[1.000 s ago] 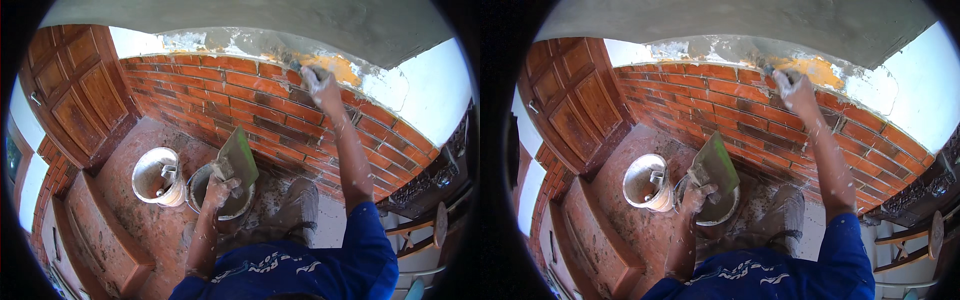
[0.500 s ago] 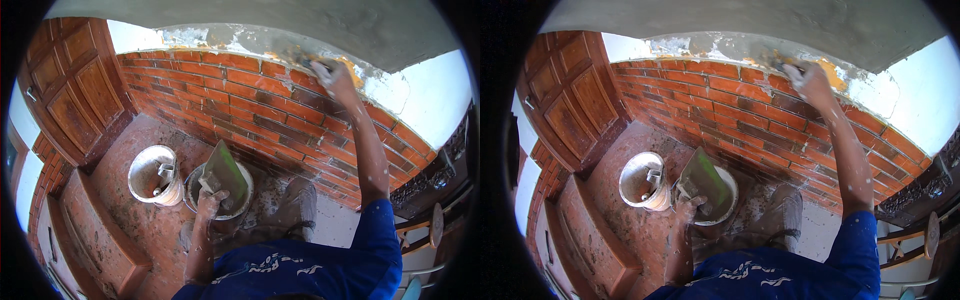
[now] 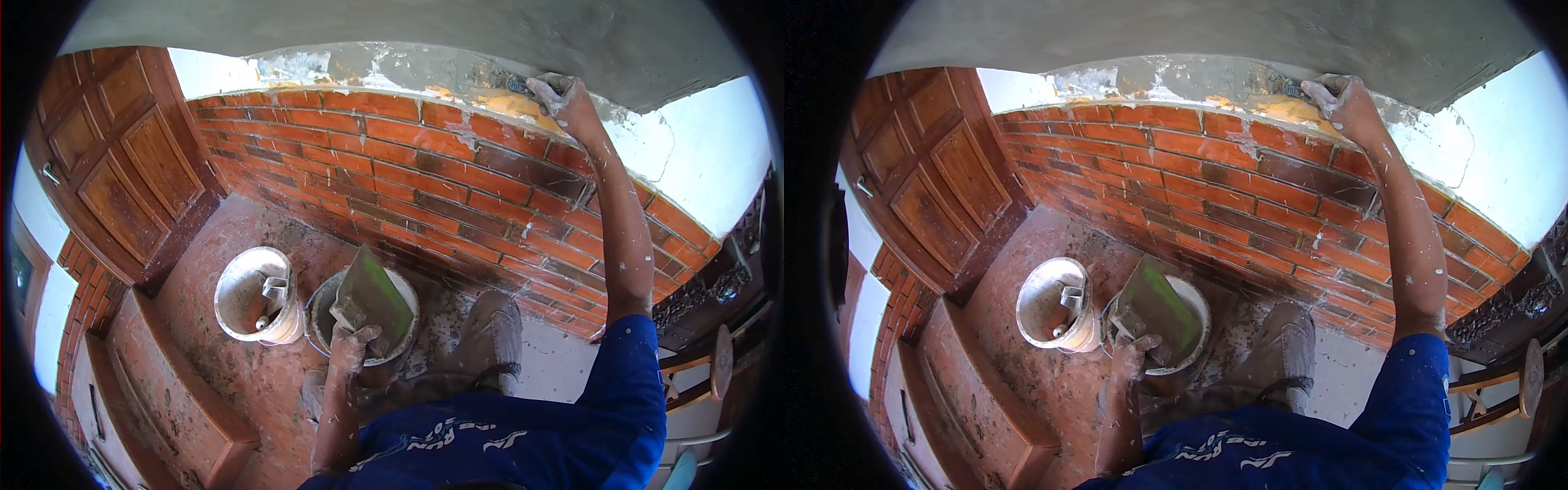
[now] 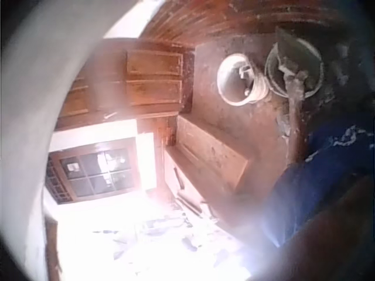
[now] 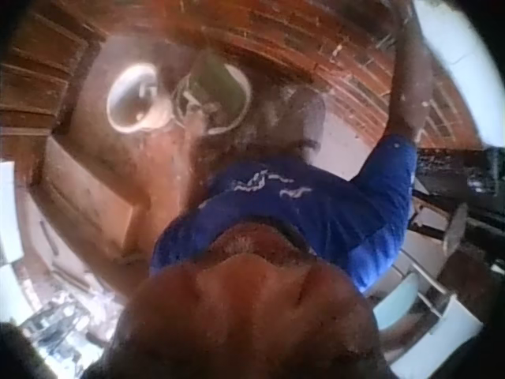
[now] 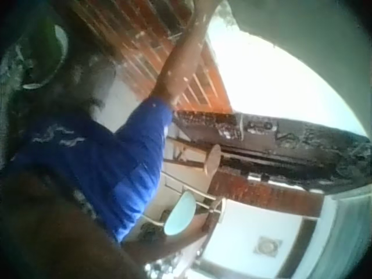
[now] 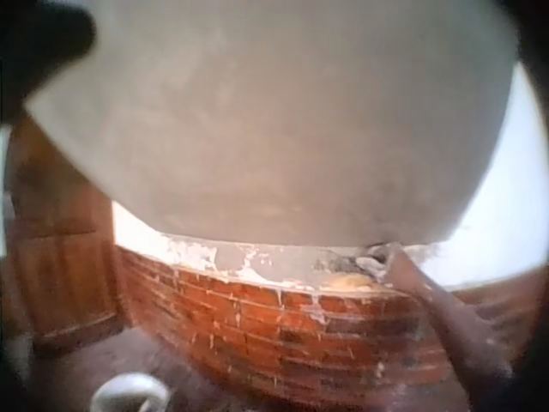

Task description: The person applies plaster or mortar to a brick wall using a trowel and a hawk.

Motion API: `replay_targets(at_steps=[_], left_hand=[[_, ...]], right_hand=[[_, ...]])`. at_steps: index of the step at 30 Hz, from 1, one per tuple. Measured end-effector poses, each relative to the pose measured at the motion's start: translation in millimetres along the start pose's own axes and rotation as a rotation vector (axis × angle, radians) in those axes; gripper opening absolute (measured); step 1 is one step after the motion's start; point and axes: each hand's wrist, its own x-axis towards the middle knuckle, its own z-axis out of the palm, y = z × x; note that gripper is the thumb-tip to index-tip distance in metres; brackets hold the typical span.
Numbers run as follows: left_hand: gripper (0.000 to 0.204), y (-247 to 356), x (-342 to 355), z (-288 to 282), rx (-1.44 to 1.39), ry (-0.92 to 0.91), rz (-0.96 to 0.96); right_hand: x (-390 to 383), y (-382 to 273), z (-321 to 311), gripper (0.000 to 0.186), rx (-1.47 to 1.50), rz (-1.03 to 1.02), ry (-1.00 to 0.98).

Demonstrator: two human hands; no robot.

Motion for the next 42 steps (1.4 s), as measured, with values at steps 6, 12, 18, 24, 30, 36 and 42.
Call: replay_targets(at_steps=[6, 12, 18, 24, 30, 36, 42], left_hand=[[0.050, -5, 2, -1, -0.009, -0.023, 0.000], [0.050, -12, -8, -17, -0.010, 0.055, 0.007], [0.051, -19, -10, -32, -0.035, 0.125, 0.039], [0.053, -11, 0, -6, -0.089, 0.008, 0.010], [0.053, -17, -18, -16, -0.087, 0.053, 0.039], [0.052, -11, -14, -14, -0.127, 0.066, 0.093], [0.048, -16, -17, -8, -0.132, 0.105, 0.062]], right_hand=[[-14, 11, -3, 0.035, 0.025, -0.061, 0.050], [-45, 16, -32, 0.036, -0.060, 0.001, 0.104], [-80, -10, -32, 0.032, -0.147, -0.176, 0.126], [-37, -66, 27, 0.046, -0.397, -0.177, 0.133], [-59, -25, -21, 0.052, -0.308, -0.128, 0.136], [-30, -35, 6, 0.053, -0.265, -0.075, 0.084], [-24, -19, -3, 0.042, -0.163, 0.017, 0.045]])
